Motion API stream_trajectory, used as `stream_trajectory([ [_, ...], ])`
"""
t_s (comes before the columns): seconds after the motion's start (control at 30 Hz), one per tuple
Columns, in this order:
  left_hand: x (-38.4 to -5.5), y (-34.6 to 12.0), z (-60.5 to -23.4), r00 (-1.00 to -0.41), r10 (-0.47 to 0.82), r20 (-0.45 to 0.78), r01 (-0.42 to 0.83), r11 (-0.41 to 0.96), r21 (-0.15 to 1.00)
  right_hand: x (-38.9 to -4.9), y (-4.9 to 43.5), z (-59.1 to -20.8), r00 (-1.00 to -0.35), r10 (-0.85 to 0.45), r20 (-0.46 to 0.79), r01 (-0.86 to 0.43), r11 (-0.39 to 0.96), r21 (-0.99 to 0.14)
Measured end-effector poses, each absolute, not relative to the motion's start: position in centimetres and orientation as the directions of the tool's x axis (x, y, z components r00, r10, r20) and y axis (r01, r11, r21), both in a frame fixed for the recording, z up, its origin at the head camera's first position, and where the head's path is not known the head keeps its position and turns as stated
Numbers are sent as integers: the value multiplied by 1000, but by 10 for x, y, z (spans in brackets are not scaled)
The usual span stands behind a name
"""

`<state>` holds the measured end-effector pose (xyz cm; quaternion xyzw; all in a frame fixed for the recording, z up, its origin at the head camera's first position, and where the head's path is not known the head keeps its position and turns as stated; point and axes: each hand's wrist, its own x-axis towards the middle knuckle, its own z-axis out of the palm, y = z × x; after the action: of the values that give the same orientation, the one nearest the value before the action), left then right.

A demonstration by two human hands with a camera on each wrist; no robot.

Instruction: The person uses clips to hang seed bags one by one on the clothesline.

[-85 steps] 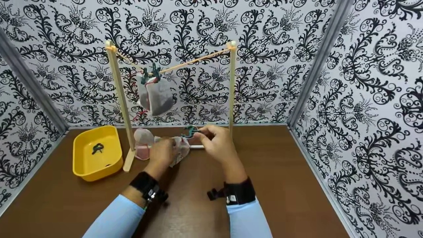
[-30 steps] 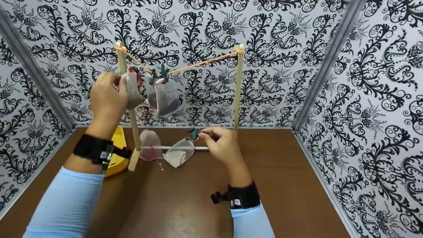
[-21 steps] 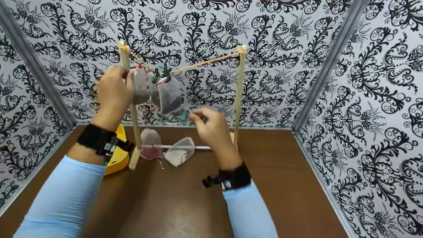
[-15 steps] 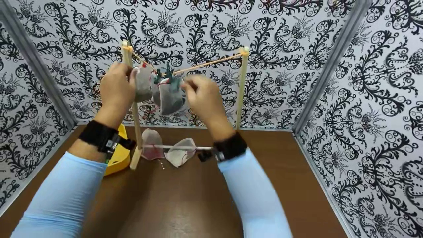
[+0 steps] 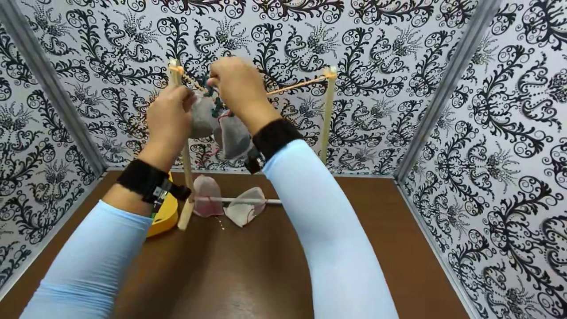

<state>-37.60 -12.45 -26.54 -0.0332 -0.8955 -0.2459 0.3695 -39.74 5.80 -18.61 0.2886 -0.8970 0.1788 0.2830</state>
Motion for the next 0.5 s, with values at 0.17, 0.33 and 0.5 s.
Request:
stream_trajectory([
  [0.17, -375, -120, -264, -721, -113, 684, 250, 878, 408, -402, 55, -192, -690, -434, 579, -619, 769, -161],
  [0.33, -373, -119, -265, -699, -108, 707, 259, 883, 391, -401, 54, -200, -689, -453, 566, -636, 752, -173],
  [0.5, -371, -120, -270, -674, -111, 730, 257, 892, 373, -395, 57, -205, -720, -486, 496, -628, 760, -168],
])
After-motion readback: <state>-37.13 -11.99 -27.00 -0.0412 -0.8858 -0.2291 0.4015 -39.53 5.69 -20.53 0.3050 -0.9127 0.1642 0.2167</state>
